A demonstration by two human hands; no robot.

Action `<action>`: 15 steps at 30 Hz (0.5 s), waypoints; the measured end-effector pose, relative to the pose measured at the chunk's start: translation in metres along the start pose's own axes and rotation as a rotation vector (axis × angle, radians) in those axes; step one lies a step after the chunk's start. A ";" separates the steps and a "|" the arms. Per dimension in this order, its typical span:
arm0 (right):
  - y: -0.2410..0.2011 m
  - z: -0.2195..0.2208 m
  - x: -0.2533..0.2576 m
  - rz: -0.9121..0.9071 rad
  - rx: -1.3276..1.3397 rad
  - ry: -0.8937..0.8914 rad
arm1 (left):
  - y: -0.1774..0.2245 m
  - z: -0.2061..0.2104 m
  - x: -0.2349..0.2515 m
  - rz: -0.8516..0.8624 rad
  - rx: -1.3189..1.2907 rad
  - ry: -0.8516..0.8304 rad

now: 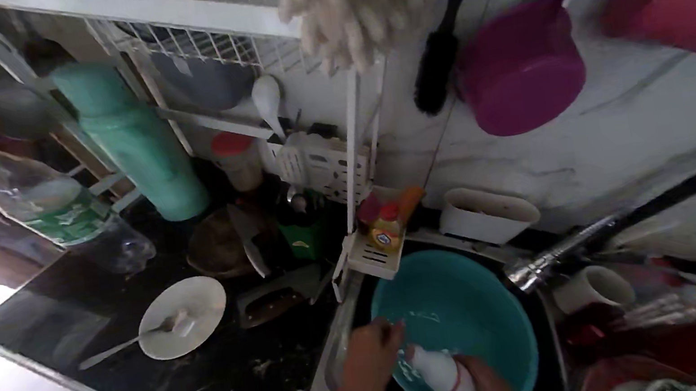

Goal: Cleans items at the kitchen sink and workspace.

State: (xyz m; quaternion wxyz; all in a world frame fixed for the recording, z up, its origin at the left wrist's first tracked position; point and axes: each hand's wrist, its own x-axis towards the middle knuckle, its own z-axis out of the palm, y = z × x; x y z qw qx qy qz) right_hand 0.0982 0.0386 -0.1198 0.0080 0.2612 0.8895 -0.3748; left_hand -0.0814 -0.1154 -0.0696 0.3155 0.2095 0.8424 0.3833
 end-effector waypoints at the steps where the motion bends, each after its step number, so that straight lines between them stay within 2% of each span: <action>1: 0.001 -0.003 0.002 0.035 -0.056 0.000 | -0.007 -0.003 -0.001 -0.017 -0.064 0.039; 4: 0.010 -0.018 0.014 0.140 -0.299 0.005 | -0.042 -0.005 -0.005 -0.032 -0.219 0.148; 8: 0.023 -0.036 0.039 0.202 -0.575 -0.134 | -0.088 -0.002 -0.016 -0.116 -0.304 0.218; 12: 0.033 -0.036 0.056 0.170 -0.659 -0.239 | -0.106 0.000 -0.032 -0.162 -0.391 0.274; 15: 0.031 -0.034 0.061 0.153 -0.683 -0.245 | -0.118 0.002 -0.039 -0.144 -0.454 0.304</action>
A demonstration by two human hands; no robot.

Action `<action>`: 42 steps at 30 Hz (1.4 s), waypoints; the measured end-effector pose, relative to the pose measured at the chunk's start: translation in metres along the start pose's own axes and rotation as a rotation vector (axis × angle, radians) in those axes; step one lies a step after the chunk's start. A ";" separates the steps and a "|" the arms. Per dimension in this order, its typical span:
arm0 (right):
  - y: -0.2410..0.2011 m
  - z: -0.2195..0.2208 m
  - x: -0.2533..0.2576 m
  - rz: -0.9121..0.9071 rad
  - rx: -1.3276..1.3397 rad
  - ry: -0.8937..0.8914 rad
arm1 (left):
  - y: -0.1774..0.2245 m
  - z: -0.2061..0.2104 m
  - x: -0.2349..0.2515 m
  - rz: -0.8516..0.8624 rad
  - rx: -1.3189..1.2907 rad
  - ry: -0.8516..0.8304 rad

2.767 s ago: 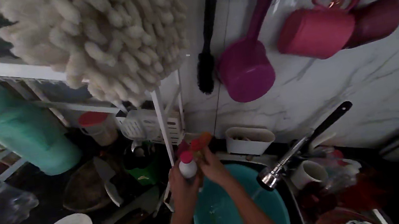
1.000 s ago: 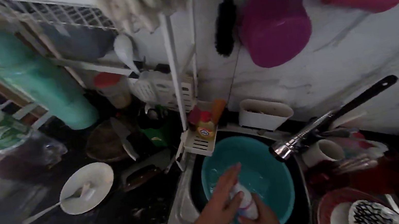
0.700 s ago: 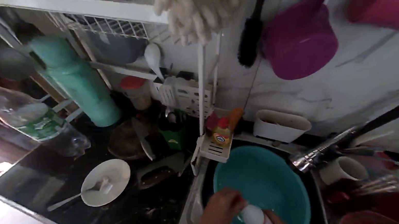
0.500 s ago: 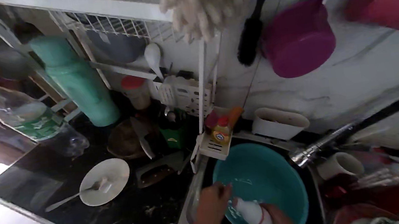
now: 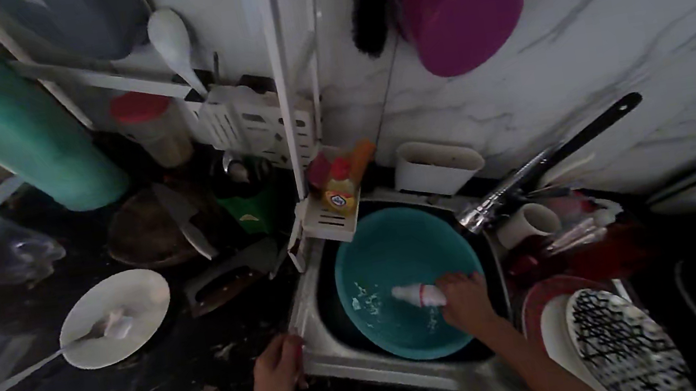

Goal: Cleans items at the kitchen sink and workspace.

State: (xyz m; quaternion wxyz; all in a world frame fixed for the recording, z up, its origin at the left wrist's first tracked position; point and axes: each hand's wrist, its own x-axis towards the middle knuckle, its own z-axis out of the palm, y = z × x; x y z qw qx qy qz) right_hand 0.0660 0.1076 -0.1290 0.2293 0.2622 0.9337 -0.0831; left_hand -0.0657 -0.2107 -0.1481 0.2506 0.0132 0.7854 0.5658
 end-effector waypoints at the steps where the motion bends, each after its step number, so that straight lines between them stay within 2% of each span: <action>1: -0.001 -0.001 0.002 0.002 -0.004 0.000 | -0.002 -0.002 -0.002 -0.004 -0.012 0.008; 10: 0.004 -0.004 0.003 0.028 -0.023 0.014 | -0.008 -0.007 -0.005 -0.011 -0.066 0.049; 17: 0.009 -0.003 0.000 0.045 0.031 0.047 | -0.006 -0.001 -0.002 0.021 -0.092 0.013; 29: 0.012 0.015 -0.001 0.065 0.147 0.056 | 0.006 0.005 -0.003 -0.025 -0.089 -0.011; 36: 0.016 0.032 0.000 0.156 0.534 0.096 | 0.010 0.010 -0.003 -0.025 -0.087 -0.027; 42: -0.008 0.043 -0.014 0.086 1.126 0.185 | 0.038 0.030 0.005 0.068 -0.020 -0.138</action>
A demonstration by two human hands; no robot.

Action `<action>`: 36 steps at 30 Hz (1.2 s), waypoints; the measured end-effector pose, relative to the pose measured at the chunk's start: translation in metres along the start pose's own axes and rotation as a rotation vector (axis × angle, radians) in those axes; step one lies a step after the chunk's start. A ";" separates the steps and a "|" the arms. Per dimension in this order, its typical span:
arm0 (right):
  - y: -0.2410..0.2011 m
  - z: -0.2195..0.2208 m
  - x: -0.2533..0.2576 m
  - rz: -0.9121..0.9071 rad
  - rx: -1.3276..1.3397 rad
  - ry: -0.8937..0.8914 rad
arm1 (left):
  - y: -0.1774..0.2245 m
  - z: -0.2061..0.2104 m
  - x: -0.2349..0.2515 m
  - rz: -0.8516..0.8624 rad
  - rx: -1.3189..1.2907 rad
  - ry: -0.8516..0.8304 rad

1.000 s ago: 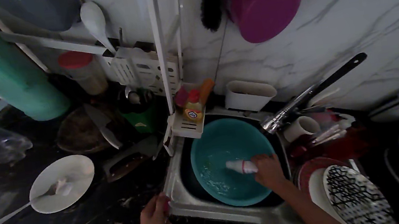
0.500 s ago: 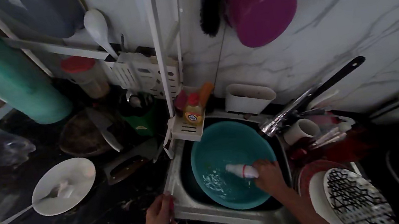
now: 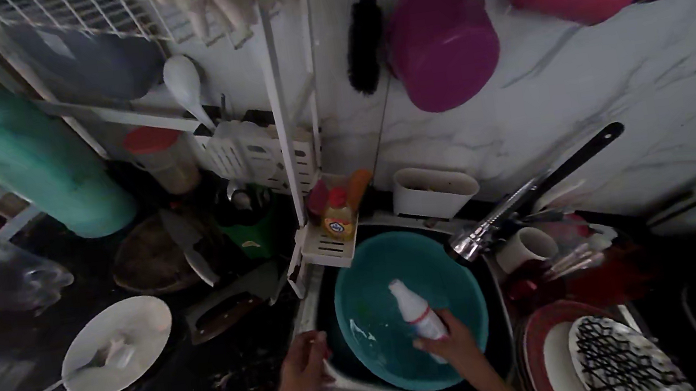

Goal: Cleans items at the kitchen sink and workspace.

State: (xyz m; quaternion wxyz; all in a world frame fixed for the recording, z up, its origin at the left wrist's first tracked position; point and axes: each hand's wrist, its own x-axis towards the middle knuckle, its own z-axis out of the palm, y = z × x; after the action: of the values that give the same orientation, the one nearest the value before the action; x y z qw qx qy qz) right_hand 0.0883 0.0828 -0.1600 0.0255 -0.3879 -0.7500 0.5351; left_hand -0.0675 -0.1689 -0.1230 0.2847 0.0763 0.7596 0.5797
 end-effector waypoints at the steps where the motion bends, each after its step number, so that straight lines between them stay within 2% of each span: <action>1: -0.003 0.007 -0.005 -0.019 0.075 0.003 | 0.008 0.006 0.005 0.029 0.001 -0.035; 4: -0.020 0.027 -0.022 -0.096 0.183 0.003 | 0.034 0.031 0.015 0.172 -0.022 -0.117; 7: -0.039 0.037 -0.038 -0.182 0.168 -0.027 | 0.053 0.051 0.020 0.408 -0.020 -0.132; 11: -0.055 0.039 -0.050 -0.242 0.065 0.020 | 0.067 0.048 0.022 0.623 0.154 -0.106; 16: -0.066 0.038 -0.052 -0.353 -0.152 0.087 | 0.092 0.022 0.019 0.480 0.418 -0.186; 18: -0.069 0.040 -0.052 -0.358 -0.151 0.062 | 0.088 0.014 0.024 0.530 0.363 -0.219; 22: -0.070 0.044 -0.044 -0.346 -0.038 -0.119 | 0.079 -0.016 0.033 0.635 0.081 -0.558; 24: -0.075 0.049 -0.041 -0.356 0.025 -0.215 | 0.077 -0.023 0.029 0.646 -0.024 -0.636; 27: -0.084 0.061 -0.038 -0.372 0.133 -0.304 | 0.072 -0.019 0.018 0.649 -0.119 -0.510; 31: -0.100 0.069 -0.032 -0.375 0.167 -0.368 | 0.062 -0.022 0.011 0.739 -0.319 -0.352; 33: -0.113 0.071 -0.026 -0.437 0.197 -0.305 | 0.058 -0.032 0.007 0.725 -0.329 -0.281; 36: -0.145 0.076 -0.012 -0.557 0.172 0.002 | 0.040 -0.051 0.006 0.686 -0.206 -0.116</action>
State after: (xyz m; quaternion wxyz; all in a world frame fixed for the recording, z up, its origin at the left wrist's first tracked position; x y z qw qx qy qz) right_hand -0.0184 -0.0026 -0.0685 0.2048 -0.1638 -0.7796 0.5688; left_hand -0.1073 -0.1963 -0.0790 0.1224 0.3305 0.6099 0.7098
